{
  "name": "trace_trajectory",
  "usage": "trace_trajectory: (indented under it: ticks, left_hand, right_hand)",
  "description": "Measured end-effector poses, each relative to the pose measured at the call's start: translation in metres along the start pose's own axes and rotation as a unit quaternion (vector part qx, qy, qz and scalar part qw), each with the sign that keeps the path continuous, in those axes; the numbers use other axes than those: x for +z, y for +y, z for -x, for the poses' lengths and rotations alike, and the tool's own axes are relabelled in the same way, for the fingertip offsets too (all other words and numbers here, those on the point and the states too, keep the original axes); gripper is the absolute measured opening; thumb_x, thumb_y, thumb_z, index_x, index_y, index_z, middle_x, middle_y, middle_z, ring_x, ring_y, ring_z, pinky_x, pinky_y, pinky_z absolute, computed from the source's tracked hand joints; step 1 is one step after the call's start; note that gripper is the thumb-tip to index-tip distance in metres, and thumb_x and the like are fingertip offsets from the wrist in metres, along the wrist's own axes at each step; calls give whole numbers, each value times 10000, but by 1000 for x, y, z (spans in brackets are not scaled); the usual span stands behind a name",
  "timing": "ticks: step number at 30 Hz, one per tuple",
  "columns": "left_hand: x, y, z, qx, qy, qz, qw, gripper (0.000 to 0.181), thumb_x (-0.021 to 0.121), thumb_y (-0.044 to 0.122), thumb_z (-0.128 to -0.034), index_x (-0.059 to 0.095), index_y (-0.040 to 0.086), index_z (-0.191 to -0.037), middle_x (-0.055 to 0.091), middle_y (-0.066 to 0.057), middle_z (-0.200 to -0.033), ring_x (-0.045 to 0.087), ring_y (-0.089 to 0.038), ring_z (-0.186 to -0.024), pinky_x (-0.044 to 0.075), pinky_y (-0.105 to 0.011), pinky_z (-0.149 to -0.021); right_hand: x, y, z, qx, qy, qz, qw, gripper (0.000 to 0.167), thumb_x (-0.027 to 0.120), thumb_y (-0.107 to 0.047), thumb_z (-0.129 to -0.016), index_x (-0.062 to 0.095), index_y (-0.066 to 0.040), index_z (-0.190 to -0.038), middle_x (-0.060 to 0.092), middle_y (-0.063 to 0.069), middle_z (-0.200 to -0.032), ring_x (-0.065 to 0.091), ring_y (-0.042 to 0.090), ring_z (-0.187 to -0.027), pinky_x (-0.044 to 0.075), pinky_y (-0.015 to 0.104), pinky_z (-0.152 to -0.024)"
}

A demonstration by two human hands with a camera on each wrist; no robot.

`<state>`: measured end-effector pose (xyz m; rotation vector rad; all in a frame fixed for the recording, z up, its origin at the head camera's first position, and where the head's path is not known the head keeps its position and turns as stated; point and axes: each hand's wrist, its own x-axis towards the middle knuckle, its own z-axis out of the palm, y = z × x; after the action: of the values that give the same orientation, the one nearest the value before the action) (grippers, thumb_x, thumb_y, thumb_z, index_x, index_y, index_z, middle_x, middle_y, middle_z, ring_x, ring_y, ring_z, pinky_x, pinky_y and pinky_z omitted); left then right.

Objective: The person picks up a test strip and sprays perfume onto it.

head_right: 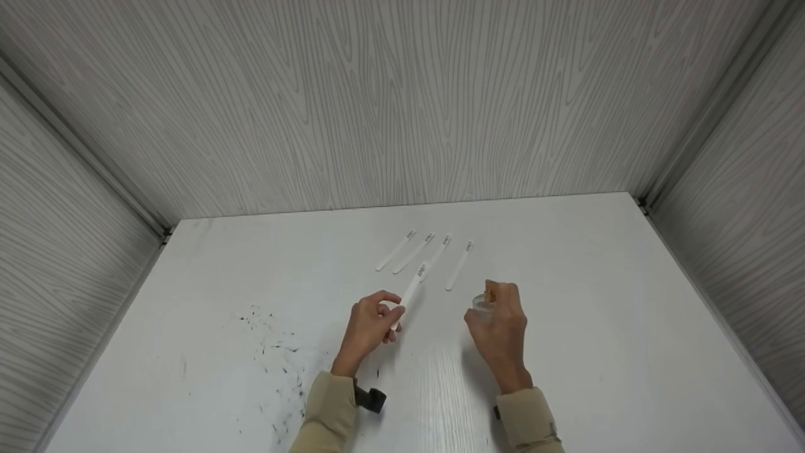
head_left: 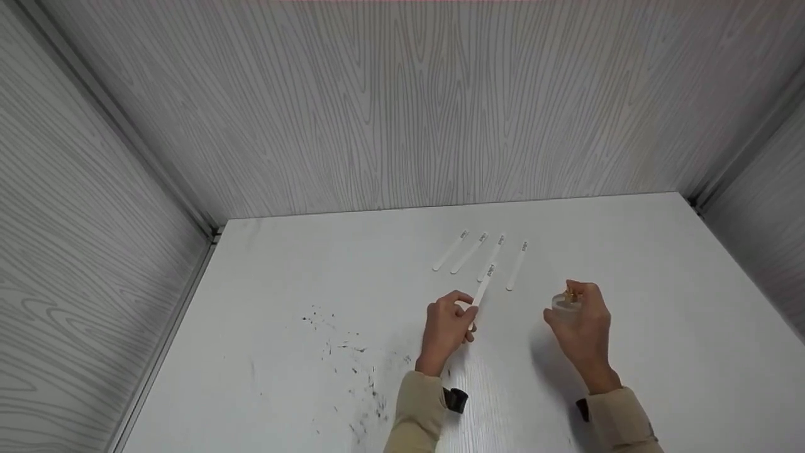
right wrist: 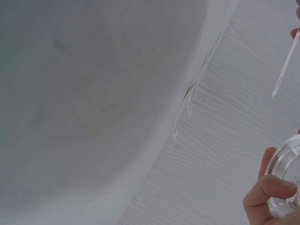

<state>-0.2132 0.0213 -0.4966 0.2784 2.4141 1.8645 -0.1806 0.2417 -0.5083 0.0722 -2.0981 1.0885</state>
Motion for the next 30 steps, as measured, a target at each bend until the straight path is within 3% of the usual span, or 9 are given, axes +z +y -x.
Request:
trace_trajectory:
  ticks: [2, 7, 9, 23, 30]
  left_hand:
    - [-1, -1, -1, 58, 64, -65, 9999, 159, 645, 10, -967, 672, -41, -1115, 647, -10, -648, 533, -42, -413, 410, -159, -415]
    - [-3, -1, -5, 72, 123, -124, 9998, 235, 619, -9, -976, 640, -60, -1204, 675, -26, -757, 591, -66, -466, 466, -171, -455]
    - [-4, -2, -6, 21, 126, -111, 9999, 265, 611, -13, -977, 627, -63, -1237, 681, -29, -782, 613, -75, -489, 486, -176, -471]
    - [-10, -9, -22, -200, 216, -159, 9994, 370, 586, -61, -960, 585, -72, -1330, 685, -68, -823, 679, -114, -605, 554, -217, -540]
    - [-17, -10, -32, -312, 359, -64, 9988, 326, 589, -56, -964, 602, -84, -1288, 707, -92, -842, 695, -133, -614, 573, -228, -556]
  right_hand:
    - [0, 0, 0, 11, 27, 2, 10000, 490, 723, 231, -665, 554, 151, -1118, 626, 326, -1073, 607, 412, -969, 490, 566, -790]
    - [-1, 1, 0, -182, 112, 53, 9998, 493, 714, 241, -649, 558, 152, -1107, 631, 287, -1029, 599, 335, -908, 431, 215, -799]
    - [-1, 1, -1, -289, 127, 39, 9995, 502, 716, 246, -641, 557, 151, -1107, 627, 280, -1014, 597, 332, -895, 387, 139, -791]
    - [-1, 3, -2, -444, 128, -68, 9989, 519, 727, 248, -634, 558, 141, -1113, 638, 267, -1023, 588, 326, -895, 383, 134, -802]
    - [-2, 3, -2, -413, 139, -99, 9990, 506, 729, 239, -643, 559, 143, -1109, 639, 270, -1020, 581, 307, -886, 381, 125, -798]
